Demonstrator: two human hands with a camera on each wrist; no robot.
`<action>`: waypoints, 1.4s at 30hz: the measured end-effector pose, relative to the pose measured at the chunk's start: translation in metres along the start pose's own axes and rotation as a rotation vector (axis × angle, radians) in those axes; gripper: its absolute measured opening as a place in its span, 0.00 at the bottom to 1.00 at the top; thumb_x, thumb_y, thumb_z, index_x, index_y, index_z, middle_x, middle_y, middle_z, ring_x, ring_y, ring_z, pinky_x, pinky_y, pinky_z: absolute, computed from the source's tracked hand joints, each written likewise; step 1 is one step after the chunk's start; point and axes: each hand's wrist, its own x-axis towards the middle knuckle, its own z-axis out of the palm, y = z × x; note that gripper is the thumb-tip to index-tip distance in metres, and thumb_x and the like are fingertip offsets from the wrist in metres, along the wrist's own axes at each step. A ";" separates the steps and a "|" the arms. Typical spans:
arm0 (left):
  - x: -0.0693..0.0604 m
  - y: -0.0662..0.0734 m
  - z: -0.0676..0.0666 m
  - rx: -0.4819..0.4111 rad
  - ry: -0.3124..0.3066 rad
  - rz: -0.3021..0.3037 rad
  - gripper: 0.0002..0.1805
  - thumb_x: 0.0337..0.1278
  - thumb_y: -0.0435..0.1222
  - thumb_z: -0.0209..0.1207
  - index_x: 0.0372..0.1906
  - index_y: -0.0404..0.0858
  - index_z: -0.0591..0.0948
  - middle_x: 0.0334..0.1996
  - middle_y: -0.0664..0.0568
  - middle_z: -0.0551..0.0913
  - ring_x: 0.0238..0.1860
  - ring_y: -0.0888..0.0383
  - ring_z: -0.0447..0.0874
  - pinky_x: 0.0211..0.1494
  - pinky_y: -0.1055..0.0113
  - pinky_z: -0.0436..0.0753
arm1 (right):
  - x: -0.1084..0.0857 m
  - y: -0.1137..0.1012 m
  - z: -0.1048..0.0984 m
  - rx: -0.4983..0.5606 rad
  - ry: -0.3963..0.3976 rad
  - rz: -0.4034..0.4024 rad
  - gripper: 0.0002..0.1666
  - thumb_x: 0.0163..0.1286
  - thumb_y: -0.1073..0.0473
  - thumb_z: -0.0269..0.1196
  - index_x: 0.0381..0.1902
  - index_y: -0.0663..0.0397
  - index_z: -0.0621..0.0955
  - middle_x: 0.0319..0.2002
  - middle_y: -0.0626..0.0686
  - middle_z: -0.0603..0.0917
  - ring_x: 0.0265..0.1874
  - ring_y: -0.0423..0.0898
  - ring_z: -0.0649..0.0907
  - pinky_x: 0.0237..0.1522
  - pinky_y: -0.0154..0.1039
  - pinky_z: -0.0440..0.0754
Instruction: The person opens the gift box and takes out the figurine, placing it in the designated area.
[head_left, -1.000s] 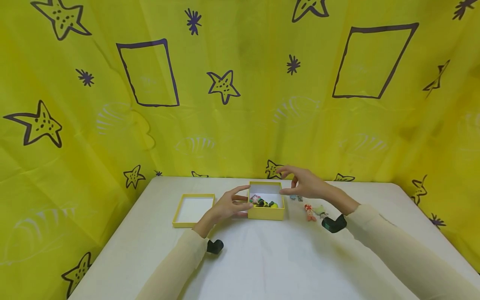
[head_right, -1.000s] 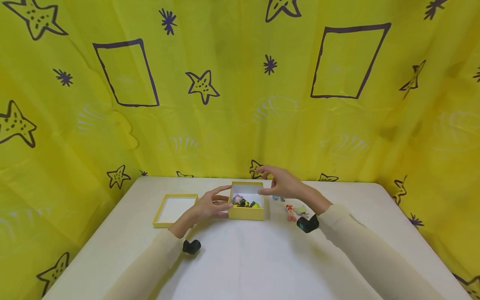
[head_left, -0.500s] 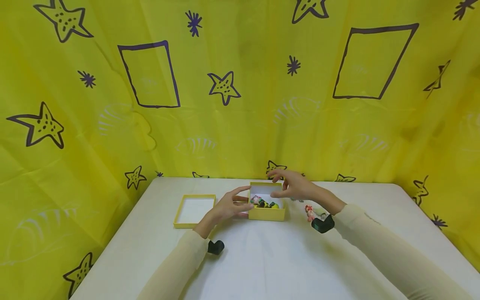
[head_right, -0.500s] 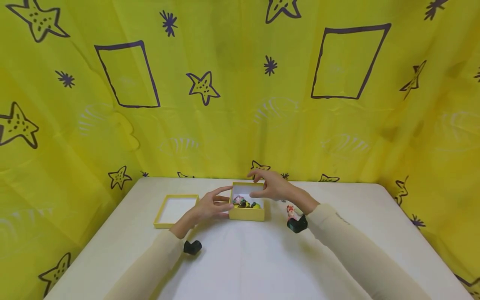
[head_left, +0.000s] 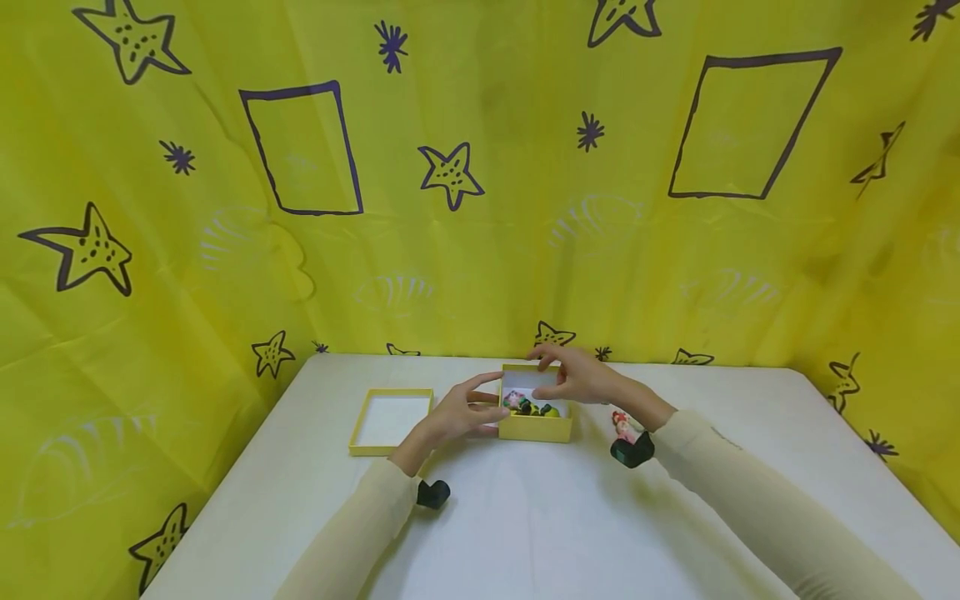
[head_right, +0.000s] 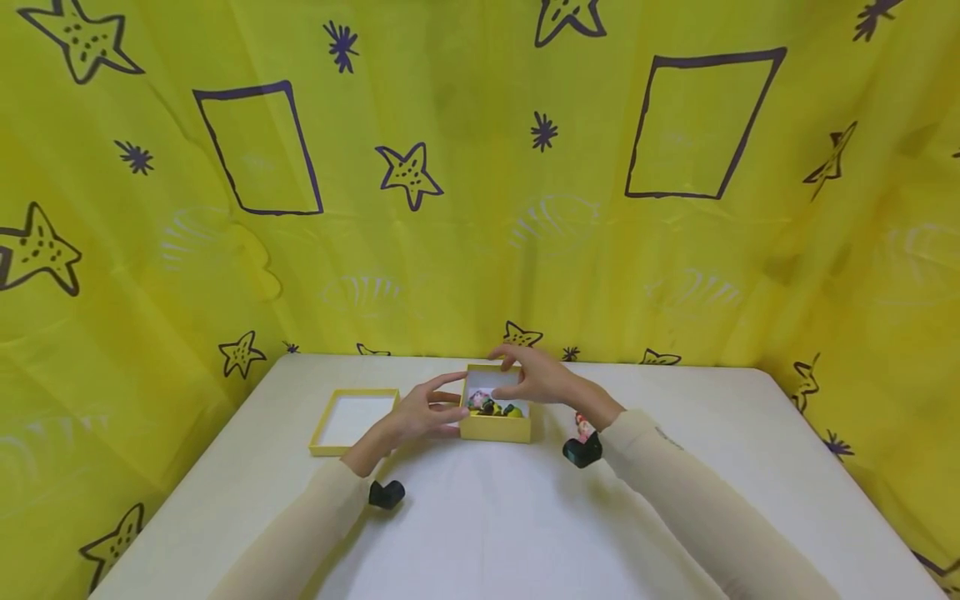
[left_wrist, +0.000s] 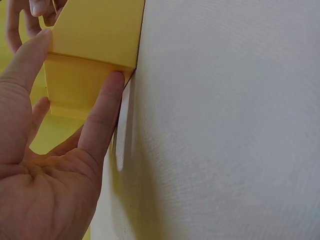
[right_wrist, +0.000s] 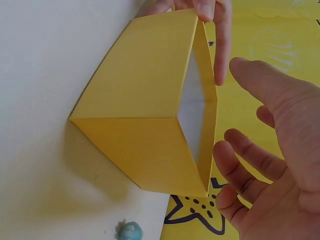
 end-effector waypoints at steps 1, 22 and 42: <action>0.000 0.000 0.000 0.000 0.001 -0.001 0.42 0.65 0.36 0.69 0.80 0.45 0.63 0.64 0.33 0.74 0.55 0.45 0.85 0.51 0.54 0.89 | 0.001 0.000 0.001 0.002 0.002 -0.006 0.36 0.64 0.55 0.75 0.67 0.57 0.75 0.55 0.67 0.82 0.26 0.45 0.77 0.27 0.35 0.76; -0.001 0.001 -0.001 -0.029 -0.009 0.014 0.41 0.65 0.34 0.68 0.79 0.45 0.64 0.64 0.33 0.74 0.56 0.45 0.84 0.51 0.53 0.89 | 0.017 0.000 0.022 -0.074 -0.133 0.043 0.36 0.69 0.55 0.71 0.70 0.63 0.74 0.56 0.65 0.84 0.38 0.48 0.84 0.40 0.42 0.86; 0.000 -0.001 -0.001 -0.010 -0.001 0.021 0.39 0.65 0.35 0.69 0.78 0.47 0.66 0.64 0.33 0.75 0.58 0.44 0.83 0.50 0.54 0.89 | 0.028 0.005 0.031 -0.128 -0.227 0.063 0.33 0.75 0.52 0.65 0.71 0.62 0.73 0.57 0.63 0.84 0.52 0.58 0.85 0.55 0.55 0.85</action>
